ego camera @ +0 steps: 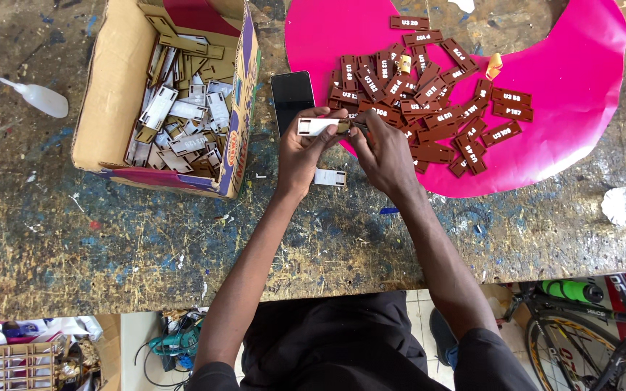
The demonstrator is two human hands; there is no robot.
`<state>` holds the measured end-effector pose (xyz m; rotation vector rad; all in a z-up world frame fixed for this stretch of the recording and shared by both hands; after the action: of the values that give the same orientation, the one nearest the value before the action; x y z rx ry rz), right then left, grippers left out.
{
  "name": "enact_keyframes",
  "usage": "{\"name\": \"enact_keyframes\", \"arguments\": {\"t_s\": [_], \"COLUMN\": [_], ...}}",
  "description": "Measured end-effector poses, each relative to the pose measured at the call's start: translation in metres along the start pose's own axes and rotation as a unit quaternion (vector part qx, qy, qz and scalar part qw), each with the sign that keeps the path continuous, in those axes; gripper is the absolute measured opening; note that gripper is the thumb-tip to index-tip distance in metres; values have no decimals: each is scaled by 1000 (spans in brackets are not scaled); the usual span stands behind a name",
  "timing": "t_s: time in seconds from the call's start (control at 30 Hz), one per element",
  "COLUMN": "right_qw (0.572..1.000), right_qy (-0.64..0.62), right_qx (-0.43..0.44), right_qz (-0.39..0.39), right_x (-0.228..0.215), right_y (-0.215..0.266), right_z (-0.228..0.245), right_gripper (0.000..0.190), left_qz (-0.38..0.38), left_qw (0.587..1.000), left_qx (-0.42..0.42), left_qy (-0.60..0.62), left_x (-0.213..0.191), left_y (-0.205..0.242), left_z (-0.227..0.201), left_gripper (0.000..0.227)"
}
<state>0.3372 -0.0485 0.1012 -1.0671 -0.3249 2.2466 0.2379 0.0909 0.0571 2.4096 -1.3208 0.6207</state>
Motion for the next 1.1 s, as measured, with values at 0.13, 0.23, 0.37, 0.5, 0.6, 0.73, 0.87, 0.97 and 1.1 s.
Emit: {"name": "enact_keyframes", "arguments": {"t_s": [0.13,0.23,0.37,0.5,0.6,0.73,0.87,0.97,1.1], "right_qw": [1000,999,998,996,996,997,995,994,994], "right_qy": [-27,-27,-26,-35,-26,8,58,83,97], "right_qx": [6,14,6,11,18,22,17,10,-12], "right_qz": [9,24,49,76,82,76,76,63,46], "right_x": [7,9,12,13,4,3,4,10,15], "right_y": [6,7,8,9,4,2,4,4,3], "right_z": [-20,-26,-31,-34,-20,-16,-16,-18,-10], "right_gripper": [24,24,22,26,33,31,32,29,29], "left_qz": [10,18,22,5,8,19,23,24,15], "left_qw": [1000,1000,1000,1000,1000,1000,999,999,1000], "left_qx": [2,0,7,4,-5,2,-10,2,14], "left_qy": [-9,-11,-10,-11,2,-23,-25,-38,-24], "left_x": [0,1,-3,-7,3,6,8,12,8], "left_y": [-1,0,-1,-5,-1,1,2,5,6], "left_z": [3,2,4,12,4,-2,1,-3,-2], "left_gripper": [38,41,42,39,37,33,27,26,29]}}
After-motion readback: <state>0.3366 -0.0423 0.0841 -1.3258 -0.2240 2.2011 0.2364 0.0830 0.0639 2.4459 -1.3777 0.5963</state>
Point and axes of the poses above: each hand's wrist, its own y-axis away from the middle knuckle, its own x-axis out of the palm, z = x × y, the point moved 6 cm from there along -y, towards the middle knuckle, and after that the axes turned 12 degrees about -x, right-handed, at the moved point
